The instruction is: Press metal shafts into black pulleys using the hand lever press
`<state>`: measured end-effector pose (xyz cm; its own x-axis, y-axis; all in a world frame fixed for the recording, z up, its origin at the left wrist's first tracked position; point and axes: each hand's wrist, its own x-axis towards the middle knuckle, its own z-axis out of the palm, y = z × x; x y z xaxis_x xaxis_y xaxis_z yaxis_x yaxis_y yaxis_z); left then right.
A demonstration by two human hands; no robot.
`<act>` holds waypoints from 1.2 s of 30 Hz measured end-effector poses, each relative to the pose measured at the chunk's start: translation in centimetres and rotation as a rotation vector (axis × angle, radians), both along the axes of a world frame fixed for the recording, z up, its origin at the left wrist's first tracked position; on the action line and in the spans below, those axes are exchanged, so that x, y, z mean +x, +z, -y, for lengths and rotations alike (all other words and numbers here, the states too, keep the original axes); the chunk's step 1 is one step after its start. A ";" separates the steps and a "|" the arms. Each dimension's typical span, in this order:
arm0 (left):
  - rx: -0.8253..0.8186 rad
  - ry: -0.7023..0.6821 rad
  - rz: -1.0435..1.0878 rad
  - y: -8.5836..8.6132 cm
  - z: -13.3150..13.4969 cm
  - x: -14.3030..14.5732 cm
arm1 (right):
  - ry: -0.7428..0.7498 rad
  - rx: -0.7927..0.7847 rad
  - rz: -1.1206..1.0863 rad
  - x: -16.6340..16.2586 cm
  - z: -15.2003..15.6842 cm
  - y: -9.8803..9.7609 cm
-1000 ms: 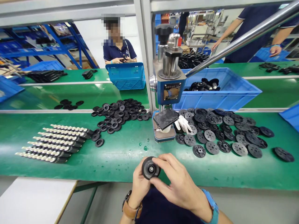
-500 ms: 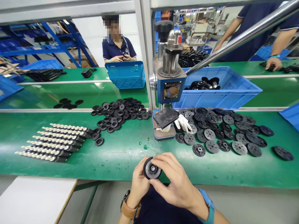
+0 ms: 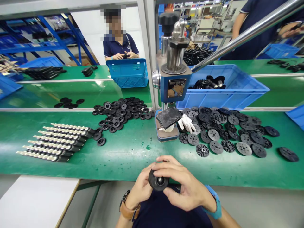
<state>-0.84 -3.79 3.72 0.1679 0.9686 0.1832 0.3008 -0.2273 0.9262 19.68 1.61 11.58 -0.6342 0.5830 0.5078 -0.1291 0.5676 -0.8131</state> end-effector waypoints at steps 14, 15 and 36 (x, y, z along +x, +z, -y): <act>-0.080 -0.166 0.121 2.8 -0.6 0.8 | 0.062 -0.043 -0.096 0.0 0.0 -1.1; -0.085 -0.173 0.125 2.8 -0.6 0.7 | 0.069 -0.043 -0.095 0.1 0.1 -1.1; -0.079 -0.173 0.079 2.3 -0.3 0.5 | 0.087 -0.008 0.079 1.3 0.5 -1.1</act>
